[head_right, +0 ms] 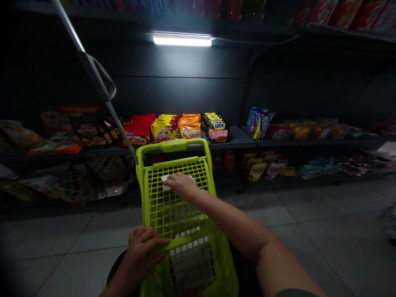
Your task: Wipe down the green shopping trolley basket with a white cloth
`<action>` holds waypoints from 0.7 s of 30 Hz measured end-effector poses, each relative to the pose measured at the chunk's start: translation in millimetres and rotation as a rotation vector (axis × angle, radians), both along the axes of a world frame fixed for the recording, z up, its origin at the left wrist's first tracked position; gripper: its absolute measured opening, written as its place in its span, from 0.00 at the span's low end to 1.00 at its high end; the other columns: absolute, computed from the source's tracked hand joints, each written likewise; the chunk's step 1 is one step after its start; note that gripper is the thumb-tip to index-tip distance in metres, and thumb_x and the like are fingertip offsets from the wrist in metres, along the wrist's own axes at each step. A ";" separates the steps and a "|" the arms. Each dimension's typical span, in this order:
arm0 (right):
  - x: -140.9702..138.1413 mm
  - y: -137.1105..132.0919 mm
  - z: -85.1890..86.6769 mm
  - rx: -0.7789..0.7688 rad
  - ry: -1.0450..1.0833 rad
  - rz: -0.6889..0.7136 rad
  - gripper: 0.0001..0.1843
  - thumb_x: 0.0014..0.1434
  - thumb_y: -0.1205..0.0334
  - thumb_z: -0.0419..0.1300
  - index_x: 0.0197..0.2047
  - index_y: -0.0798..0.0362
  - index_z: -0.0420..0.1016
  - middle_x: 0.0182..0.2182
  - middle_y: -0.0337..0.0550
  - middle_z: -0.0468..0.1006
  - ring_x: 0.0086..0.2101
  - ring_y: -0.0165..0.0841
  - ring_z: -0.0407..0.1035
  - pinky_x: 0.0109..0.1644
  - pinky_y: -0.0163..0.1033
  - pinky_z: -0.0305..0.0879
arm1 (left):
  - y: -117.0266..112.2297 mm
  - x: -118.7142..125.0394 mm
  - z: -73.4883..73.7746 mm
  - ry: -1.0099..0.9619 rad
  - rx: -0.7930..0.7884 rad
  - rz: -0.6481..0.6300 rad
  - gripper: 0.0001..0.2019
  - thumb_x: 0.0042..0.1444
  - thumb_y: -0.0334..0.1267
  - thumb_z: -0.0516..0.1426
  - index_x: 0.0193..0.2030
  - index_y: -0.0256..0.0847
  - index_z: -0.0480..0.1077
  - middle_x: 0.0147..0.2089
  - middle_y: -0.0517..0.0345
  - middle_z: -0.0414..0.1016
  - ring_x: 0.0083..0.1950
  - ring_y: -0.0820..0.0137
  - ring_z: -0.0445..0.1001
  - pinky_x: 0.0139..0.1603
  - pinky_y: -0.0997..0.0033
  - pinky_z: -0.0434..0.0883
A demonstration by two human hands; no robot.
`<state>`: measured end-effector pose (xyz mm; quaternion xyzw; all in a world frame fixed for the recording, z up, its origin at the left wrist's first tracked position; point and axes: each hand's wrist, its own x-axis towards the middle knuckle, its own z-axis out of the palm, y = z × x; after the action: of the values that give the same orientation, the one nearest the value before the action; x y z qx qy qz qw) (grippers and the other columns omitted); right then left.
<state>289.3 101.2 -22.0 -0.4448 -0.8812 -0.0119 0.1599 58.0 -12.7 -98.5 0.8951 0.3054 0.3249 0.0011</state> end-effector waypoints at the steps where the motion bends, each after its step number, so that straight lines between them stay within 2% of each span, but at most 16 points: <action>1: 21.9 0.1 3.0 -0.013 -0.012 -0.058 0.18 0.62 0.70 0.61 0.54 0.46 0.75 0.53 0.41 0.75 0.49 0.34 0.67 0.55 0.38 0.63 | -0.7 -0.5 -0.3 -0.003 -0.006 0.003 0.16 0.47 0.38 0.72 0.44 0.52 0.78 0.34 0.62 0.74 0.41 0.65 0.70 0.47 0.62 0.58; 3: 66.3 -0.3 10.8 -0.012 -0.031 -0.190 0.17 0.61 0.72 0.61 0.51 0.48 0.76 0.51 0.43 0.76 0.49 0.35 0.68 0.54 0.38 0.63 | -1.2 -0.6 -0.6 -0.005 -0.026 0.004 0.17 0.47 0.37 0.72 0.44 0.52 0.78 0.35 0.62 0.75 0.41 0.66 0.70 0.48 0.61 0.58; 5: 96.7 -1.6 18.5 -0.022 -0.040 -0.371 0.14 0.61 0.70 0.61 0.50 0.48 0.76 0.49 0.45 0.76 0.48 0.36 0.69 0.50 0.37 0.65 | -0.5 0.8 -0.3 -0.011 -0.043 -0.004 0.17 0.47 0.36 0.72 0.44 0.52 0.78 0.35 0.62 0.75 0.41 0.66 0.70 0.48 0.61 0.58; 6: 102.2 -2.4 21.0 -0.027 -0.045 -0.455 0.13 0.62 0.69 0.60 0.49 0.49 0.76 0.48 0.46 0.76 0.47 0.36 0.70 0.48 0.37 0.65 | 0.3 2.2 0.1 -0.015 -0.046 -0.014 0.17 0.47 0.36 0.71 0.44 0.52 0.78 0.35 0.62 0.75 0.41 0.66 0.71 0.48 0.61 0.59; 8: 90.7 -4.5 21.1 -0.028 -0.047 -0.546 0.10 0.64 0.66 0.58 0.48 0.52 0.76 0.46 0.48 0.76 0.44 0.37 0.71 0.46 0.37 0.66 | 2.5 5.9 1.2 -0.015 -0.044 -0.037 0.16 0.47 0.36 0.71 0.43 0.52 0.78 0.34 0.62 0.75 0.40 0.67 0.71 0.48 0.61 0.59; 10: 54.2 -7.4 14.4 -0.016 -0.031 -0.456 0.11 0.65 0.66 0.57 0.49 0.53 0.75 0.45 0.49 0.76 0.44 0.37 0.70 0.48 0.38 0.66 | 5.1 10.0 2.6 -0.008 -0.039 -0.057 0.15 0.47 0.36 0.71 0.43 0.51 0.78 0.34 0.62 0.75 0.40 0.67 0.71 0.47 0.60 0.59; 13: -9.6 -11.5 -1.4 0.050 -0.021 -0.076 0.13 0.65 0.64 0.58 0.52 0.51 0.74 0.49 0.47 0.76 0.47 0.38 0.68 0.52 0.40 0.66 | 9.1 13.5 3.7 -0.015 -0.032 -0.070 0.15 0.46 0.36 0.71 0.41 0.50 0.78 0.34 0.61 0.75 0.40 0.66 0.71 0.48 0.59 0.60; 15: -30.0 -10.2 -8.8 0.117 -0.046 0.131 0.15 0.65 0.61 0.59 0.55 0.47 0.74 0.56 0.44 0.73 0.49 0.39 0.67 0.53 0.42 0.65 | 11.9 12.2 3.3 -0.014 -0.023 -0.091 0.15 0.46 0.38 0.72 0.41 0.50 0.77 0.34 0.61 0.75 0.40 0.66 0.71 0.47 0.59 0.60; 16: -29.6 -7.0 -10.2 0.136 -0.059 0.184 0.17 0.65 0.61 0.59 0.56 0.46 0.73 0.59 0.43 0.71 0.49 0.39 0.67 0.54 0.42 0.65 | 13.3 10.6 2.9 -0.007 -0.017 -0.104 0.15 0.46 0.39 0.71 0.41 0.50 0.77 0.34 0.61 0.75 0.40 0.65 0.71 0.47 0.60 0.60; 18: -10.4 5.1 -7.7 0.133 -0.078 0.195 0.18 0.64 0.64 0.60 0.57 0.47 0.73 0.60 0.43 0.70 0.50 0.38 0.67 0.55 0.41 0.64 | 16.1 6.7 1.5 0.018 -0.005 -0.124 0.17 0.46 0.39 0.71 0.43 0.51 0.77 0.34 0.61 0.75 0.40 0.65 0.71 0.46 0.60 0.60; 21: 40.2 34.0 8.5 0.091 -0.100 0.047 0.16 0.61 0.69 0.61 0.52 0.50 0.77 0.54 0.45 0.75 0.48 0.36 0.68 0.56 0.41 0.64 | 21.0 3.8 -2.4 0.032 0.007 -0.144 0.19 0.43 0.38 0.72 0.44 0.51 0.76 0.34 0.61 0.74 0.39 0.65 0.70 0.46 0.60 0.60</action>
<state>329.4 135.2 -13.5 -0.4149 -0.8969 -0.0704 0.1361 61.8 8.3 -100.9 0.9197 0.2391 0.3109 0.0164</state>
